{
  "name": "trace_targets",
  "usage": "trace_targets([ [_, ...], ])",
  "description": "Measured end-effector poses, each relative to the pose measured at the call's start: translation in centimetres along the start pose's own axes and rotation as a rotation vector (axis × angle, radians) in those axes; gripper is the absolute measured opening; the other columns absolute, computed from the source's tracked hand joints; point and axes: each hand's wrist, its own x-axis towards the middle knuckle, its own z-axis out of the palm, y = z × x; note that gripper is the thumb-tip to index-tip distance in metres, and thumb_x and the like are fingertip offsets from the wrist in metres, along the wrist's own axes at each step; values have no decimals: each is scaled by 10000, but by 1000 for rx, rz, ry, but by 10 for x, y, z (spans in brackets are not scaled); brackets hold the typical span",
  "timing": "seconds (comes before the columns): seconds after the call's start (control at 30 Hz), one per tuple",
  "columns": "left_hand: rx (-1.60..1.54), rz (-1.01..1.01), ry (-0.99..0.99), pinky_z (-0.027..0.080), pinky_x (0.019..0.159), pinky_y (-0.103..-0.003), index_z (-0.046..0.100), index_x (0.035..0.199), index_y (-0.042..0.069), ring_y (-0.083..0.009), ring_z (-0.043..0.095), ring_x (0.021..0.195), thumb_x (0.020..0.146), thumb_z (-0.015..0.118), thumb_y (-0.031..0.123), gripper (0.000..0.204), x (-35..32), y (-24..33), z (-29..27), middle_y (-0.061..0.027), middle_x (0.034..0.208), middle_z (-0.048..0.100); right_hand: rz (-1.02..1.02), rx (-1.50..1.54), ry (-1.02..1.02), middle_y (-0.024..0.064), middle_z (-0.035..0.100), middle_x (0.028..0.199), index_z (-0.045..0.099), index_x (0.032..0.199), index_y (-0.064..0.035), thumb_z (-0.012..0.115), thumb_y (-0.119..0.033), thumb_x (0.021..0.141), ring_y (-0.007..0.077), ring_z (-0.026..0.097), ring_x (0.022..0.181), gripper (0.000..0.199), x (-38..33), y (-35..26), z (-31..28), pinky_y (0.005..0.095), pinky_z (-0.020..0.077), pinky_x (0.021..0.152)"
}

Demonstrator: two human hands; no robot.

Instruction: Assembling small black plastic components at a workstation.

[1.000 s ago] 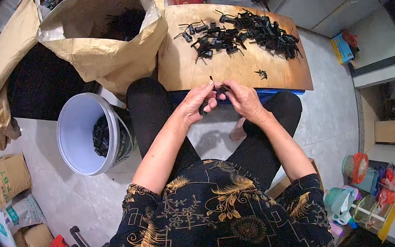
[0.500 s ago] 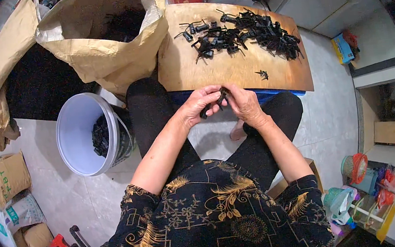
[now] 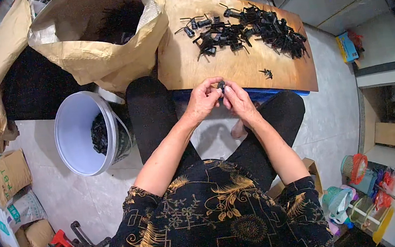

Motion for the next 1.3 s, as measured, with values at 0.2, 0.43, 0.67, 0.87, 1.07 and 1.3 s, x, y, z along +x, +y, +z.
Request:
trace_targets([
  [0.2,119,50,37,423,510,-196,526,1124,26,-60,489,564,847,515,91,285,5,-9,2,-4,725,552,-26,-37,16,-25,441,655,405,1201,6,411,-271,926,54,393,549,390,9,4,1,201,335,473],
  [0.43,256,48,105,452,555,-222,552,1088,36,-76,512,596,839,518,74,254,11,-12,5,-15,742,566,21,-1,49,-23,452,671,427,1170,6,432,-230,918,52,397,568,345,17,8,0,201,341,489],
  [0.67,588,323,272,480,668,-344,577,1033,57,-289,616,771,793,527,57,245,10,-13,13,-140,856,620,52,-49,63,-10,463,677,469,1100,-13,433,-192,907,61,418,590,267,26,8,2,214,360,509],
  [0.87,692,349,266,474,695,-385,544,1038,61,-337,593,812,783,523,45,256,14,-11,12,-157,876,605,42,-17,63,2,477,682,470,1097,-10,432,-206,908,79,433,600,275,35,16,1,232,380,533],
  [1.07,217,182,238,435,477,-242,406,1160,79,-92,539,549,864,463,59,302,18,-1,4,-98,796,622,-181,-157,133,-1,491,703,467,1114,-14,453,-244,909,82,434,607,308,34,22,-2,226,378,551],
  [1.3,-359,-90,146,393,425,-177,373,1180,44,-93,529,530,859,487,70,342,4,5,-10,-64,747,570,-31,94,16,4,548,753,499,998,-46,527,-242,878,34,409,472,231,20,11,-9,166,297,409],
])
